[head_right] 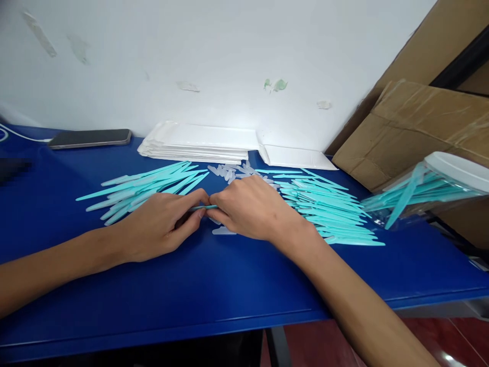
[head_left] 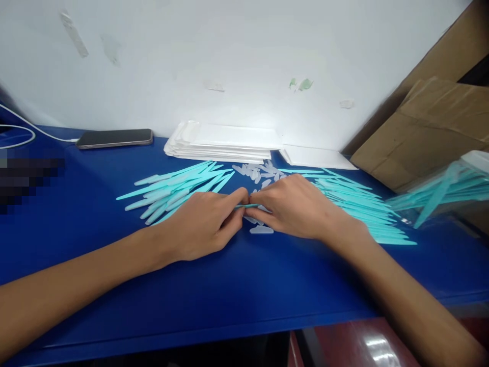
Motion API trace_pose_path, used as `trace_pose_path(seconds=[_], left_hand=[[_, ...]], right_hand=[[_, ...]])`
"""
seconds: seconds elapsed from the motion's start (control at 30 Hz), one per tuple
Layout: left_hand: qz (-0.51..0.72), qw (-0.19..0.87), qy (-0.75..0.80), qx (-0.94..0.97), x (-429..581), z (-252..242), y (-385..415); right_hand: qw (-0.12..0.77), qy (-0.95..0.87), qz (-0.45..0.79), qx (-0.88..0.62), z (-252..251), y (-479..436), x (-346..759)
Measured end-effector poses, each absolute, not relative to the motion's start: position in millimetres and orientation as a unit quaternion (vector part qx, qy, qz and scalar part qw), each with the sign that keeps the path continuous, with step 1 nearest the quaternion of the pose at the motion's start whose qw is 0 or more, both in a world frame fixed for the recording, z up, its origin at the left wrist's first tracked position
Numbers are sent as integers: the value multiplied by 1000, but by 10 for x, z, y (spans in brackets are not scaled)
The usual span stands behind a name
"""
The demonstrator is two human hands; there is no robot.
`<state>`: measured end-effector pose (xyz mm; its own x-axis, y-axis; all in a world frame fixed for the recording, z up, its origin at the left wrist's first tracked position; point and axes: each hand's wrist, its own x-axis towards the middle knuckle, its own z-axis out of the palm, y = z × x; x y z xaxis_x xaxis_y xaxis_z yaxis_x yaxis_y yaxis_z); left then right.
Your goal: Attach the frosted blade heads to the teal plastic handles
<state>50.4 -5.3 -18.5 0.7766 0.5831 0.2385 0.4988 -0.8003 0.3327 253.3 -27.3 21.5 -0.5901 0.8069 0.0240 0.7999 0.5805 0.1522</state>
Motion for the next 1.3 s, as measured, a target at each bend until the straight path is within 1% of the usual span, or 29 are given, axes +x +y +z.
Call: trace_pose_path(seconds=[0.17,0.73,1.3], left_hand=[[158,118,286,938,498,-184,-67],[159,117,284,938,502,-182,-62],[152,109,288,939,498,-186,-54]], right_hand=[[36,885,84,457,234,-289,2518],[27,888,64,455,234,-270,2519],[32,887,86,453,238,-283,2523]])
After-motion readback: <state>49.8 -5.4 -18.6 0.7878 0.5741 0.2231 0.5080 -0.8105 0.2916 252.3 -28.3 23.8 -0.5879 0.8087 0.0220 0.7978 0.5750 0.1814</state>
